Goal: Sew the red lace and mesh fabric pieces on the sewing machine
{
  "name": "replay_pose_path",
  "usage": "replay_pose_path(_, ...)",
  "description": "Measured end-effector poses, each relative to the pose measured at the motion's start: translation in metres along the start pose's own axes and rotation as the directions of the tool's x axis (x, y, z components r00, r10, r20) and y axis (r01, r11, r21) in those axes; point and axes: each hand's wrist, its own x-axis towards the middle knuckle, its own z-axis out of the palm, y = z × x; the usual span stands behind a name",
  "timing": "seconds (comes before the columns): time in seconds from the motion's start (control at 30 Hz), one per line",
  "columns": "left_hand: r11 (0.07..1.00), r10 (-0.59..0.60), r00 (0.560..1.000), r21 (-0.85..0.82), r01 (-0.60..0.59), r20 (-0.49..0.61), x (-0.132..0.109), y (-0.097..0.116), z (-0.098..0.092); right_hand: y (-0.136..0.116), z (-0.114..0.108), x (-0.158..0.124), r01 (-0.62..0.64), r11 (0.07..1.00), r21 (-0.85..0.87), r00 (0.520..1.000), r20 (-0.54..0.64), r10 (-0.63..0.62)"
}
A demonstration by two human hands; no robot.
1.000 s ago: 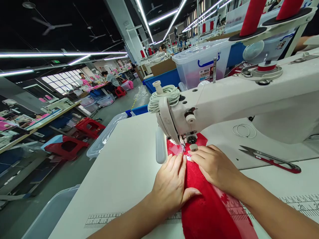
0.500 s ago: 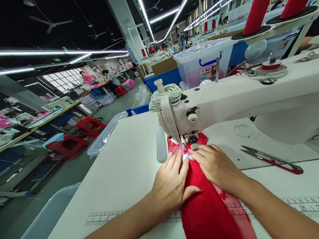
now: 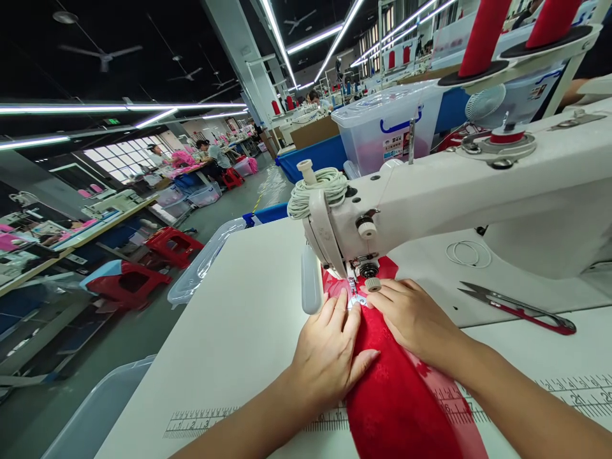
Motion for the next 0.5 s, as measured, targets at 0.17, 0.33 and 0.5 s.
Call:
replay_pose_path(0.17,1.000,-0.002,1.000,-0.024,0.002,0.005,0.000,-0.004,0.003,-0.001,-0.002,0.003,-0.016,1.000,-0.006,1.000,0.024,0.016)
replay_pose_path(0.33,0.991,-0.027,0.999,-0.131,0.023,-0.029,0.003,-0.005,0.003,-0.002,-0.006,0.003,-0.027,1.000,0.007,0.999,0.037,0.026)
replay_pose_path(0.5,0.922,-0.182,0.980,-0.360,0.142,-0.079,0.006,-0.032,-0.002,0.009,0.008,0.010,-0.072,0.997,0.025,0.986,-0.146,0.075)
